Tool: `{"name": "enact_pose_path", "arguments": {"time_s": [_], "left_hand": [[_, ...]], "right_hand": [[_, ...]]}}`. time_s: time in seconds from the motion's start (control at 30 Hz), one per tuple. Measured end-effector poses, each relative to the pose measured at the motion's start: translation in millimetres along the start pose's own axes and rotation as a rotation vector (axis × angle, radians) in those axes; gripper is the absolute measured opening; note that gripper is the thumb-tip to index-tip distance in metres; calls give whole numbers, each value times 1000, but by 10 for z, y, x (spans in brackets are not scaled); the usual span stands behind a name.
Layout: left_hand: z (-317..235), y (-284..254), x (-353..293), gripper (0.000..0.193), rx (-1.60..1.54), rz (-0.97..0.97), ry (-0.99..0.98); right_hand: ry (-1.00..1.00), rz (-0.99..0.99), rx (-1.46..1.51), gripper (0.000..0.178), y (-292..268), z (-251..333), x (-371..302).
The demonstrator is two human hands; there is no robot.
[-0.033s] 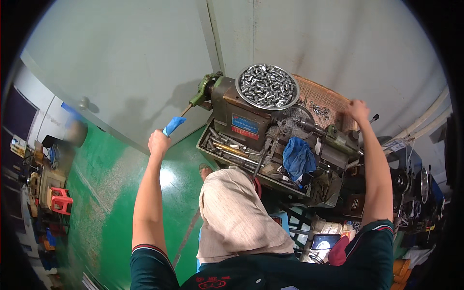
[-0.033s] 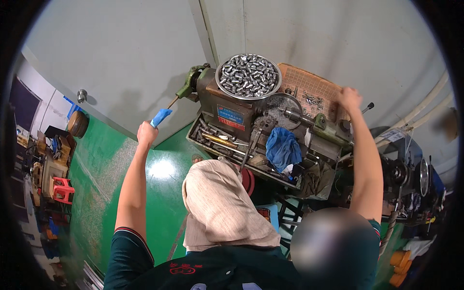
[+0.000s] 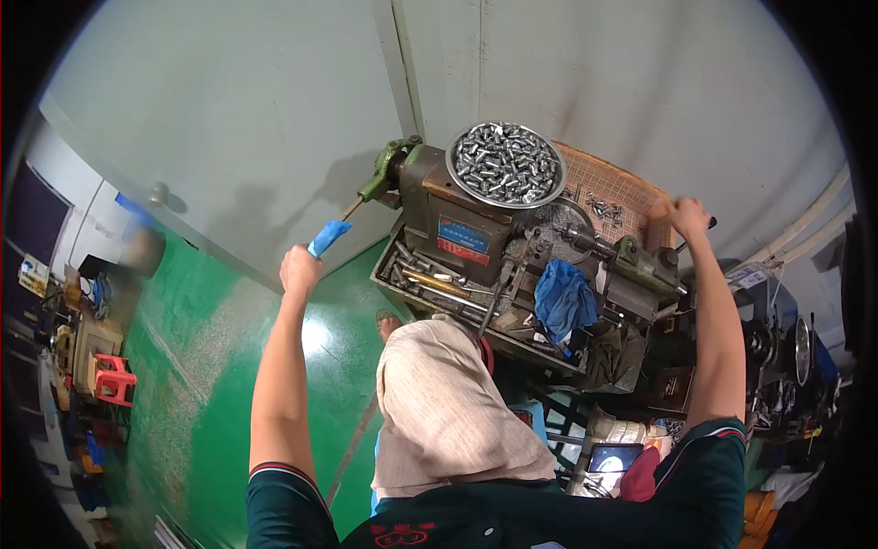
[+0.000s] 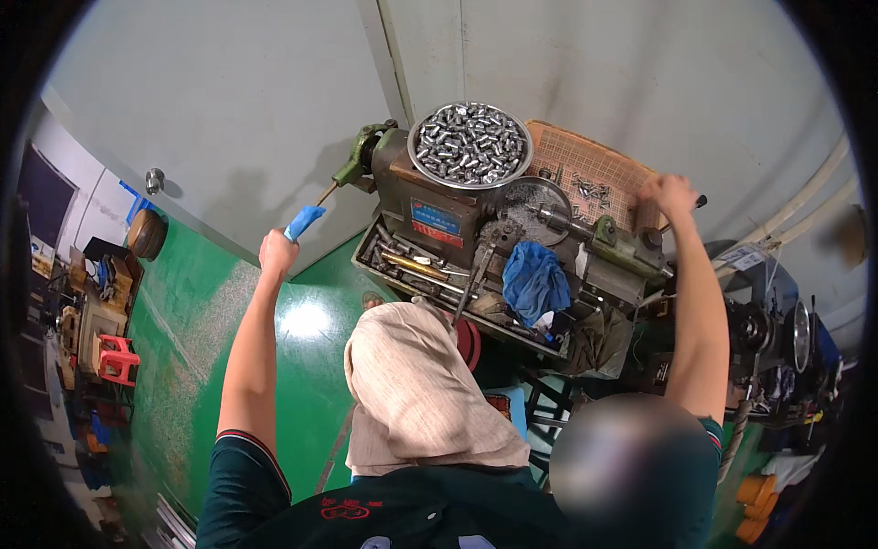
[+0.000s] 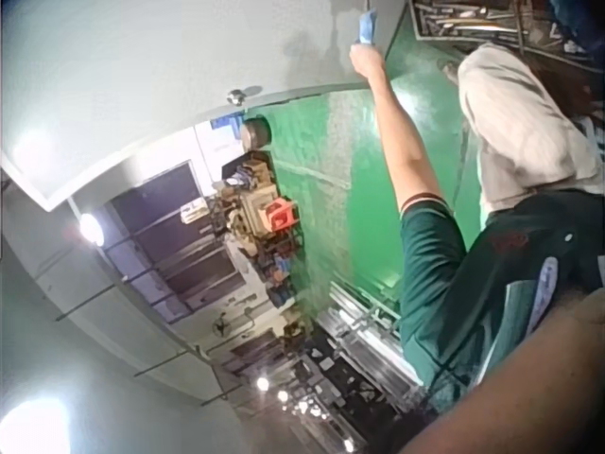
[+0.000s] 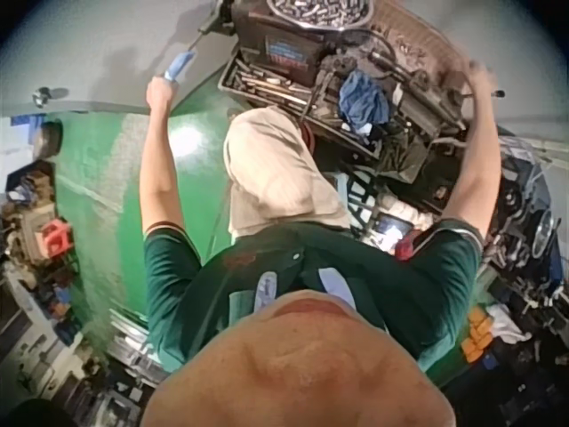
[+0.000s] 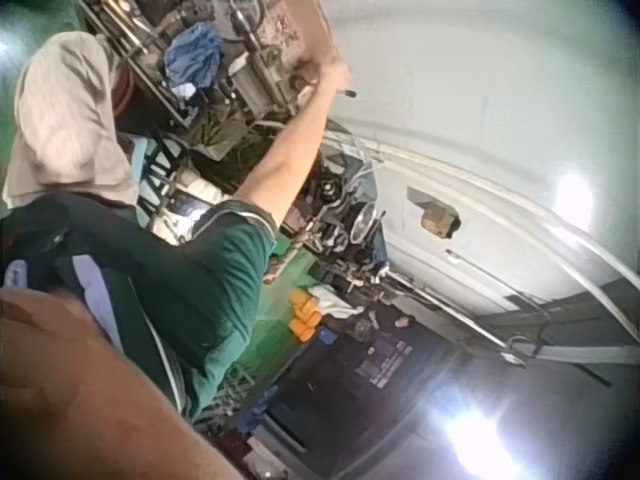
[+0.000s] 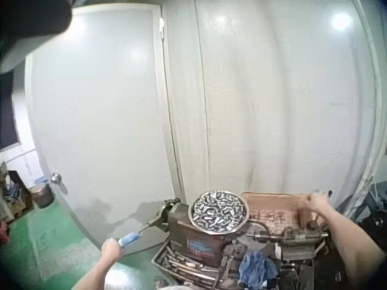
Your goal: The person operates a lathe machine by repeatedly picking metal screws one at a time from a tray, inserting them into the machine, and pushing and pulling the lever.
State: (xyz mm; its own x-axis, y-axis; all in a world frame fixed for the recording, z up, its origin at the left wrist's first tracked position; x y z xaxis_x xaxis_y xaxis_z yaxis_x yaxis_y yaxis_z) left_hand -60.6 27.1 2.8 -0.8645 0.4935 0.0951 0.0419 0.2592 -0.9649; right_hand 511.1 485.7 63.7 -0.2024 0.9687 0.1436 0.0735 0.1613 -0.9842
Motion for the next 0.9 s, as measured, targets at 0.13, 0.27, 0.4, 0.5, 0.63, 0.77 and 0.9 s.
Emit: {"name": "enact_pose_path", "arguments": {"time_s": [0.13,0.27,0.4,0.5,0.63,0.77,0.9], "left_hand": [[3,-3,-18,21,-21,-4,2],[-4,-2,-28,22,-18,-9,13],[-4,0,-31,22,-21,-12,20],[-10,12,-32,23,-30,-16,16],[-7,3,-37,24,-30,-20,25],[-9,-3,-35,24,-29,-32,21],[-17,-13,-44,23,-27,-33,12]], "right_hand": [[15,-159,-51,42,88,-849,-431],[29,-324,-27,41,69,-1167,-1083],[4,-300,-78,44,-122,-1162,-1622],[74,-187,0,49,-176,-1115,-1773],[33,-256,-11,52,-262,-997,-1867],[59,-252,-23,53,-275,-970,-1901],[65,-280,-18,53,-317,-922,-1947]]}}
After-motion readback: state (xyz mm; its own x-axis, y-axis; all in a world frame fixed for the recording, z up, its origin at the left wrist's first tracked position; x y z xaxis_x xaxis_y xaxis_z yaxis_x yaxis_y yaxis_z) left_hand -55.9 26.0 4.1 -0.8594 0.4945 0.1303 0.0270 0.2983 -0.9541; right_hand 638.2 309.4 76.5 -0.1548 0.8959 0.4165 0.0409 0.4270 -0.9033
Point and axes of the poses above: each hand's wrist, its own x-axis towards the middle knuckle, its own y-axis out of the palm, z = x × y, the point moved 6 cm from there along x, towards the middle knuckle, and after that the axes turned 2 degrees about -z, right-handed, at the moved point
